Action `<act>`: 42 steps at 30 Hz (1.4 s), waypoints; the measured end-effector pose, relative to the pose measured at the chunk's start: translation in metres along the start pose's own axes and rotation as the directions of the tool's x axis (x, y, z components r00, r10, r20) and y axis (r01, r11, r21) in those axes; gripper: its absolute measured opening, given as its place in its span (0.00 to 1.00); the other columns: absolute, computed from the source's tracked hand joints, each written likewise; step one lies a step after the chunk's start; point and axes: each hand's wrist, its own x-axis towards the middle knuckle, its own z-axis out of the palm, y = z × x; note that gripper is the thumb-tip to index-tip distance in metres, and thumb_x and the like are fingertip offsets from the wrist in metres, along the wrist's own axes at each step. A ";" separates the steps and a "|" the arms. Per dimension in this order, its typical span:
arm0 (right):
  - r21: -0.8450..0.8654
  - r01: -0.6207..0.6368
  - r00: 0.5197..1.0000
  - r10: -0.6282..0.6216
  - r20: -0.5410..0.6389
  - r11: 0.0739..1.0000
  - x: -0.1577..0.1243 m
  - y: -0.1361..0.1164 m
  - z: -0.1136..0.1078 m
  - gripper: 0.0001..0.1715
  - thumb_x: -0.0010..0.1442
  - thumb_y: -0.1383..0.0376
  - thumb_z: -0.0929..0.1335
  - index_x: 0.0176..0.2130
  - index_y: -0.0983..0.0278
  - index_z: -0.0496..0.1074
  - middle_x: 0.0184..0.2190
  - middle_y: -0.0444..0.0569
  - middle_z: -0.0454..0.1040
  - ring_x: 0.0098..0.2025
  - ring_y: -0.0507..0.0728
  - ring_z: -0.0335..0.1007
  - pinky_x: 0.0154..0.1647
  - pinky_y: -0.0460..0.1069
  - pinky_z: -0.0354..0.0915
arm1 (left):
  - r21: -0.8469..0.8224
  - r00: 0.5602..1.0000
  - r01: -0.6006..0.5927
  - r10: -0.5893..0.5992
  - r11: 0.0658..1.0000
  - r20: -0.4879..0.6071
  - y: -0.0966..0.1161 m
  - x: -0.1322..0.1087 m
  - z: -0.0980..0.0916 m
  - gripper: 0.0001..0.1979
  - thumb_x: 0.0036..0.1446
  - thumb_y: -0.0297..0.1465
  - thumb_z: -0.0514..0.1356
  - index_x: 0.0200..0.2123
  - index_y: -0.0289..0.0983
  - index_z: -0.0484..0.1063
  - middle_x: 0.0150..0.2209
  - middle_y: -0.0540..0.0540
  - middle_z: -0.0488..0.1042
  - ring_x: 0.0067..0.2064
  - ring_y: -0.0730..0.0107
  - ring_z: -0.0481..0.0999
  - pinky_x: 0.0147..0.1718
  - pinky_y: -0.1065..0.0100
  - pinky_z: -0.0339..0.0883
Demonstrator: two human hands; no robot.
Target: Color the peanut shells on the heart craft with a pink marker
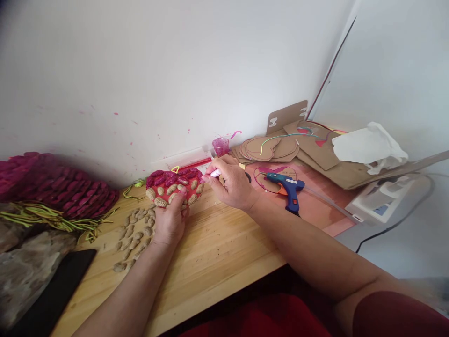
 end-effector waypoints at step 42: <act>-0.072 0.078 0.997 -0.077 0.009 0.994 -0.002 -0.003 0.006 0.07 0.68 0.67 0.70 0.36 0.60 0.68 0.31 0.45 0.75 0.36 0.57 0.69 0.40 0.53 0.60 | 0.086 0.995 -0.101 0.099 0.991 0.026 -0.005 0.000 -0.003 0.20 0.60 0.42 0.70 0.52 0.39 0.79 0.54 0.40 0.82 0.57 0.56 0.82 0.65 0.51 0.70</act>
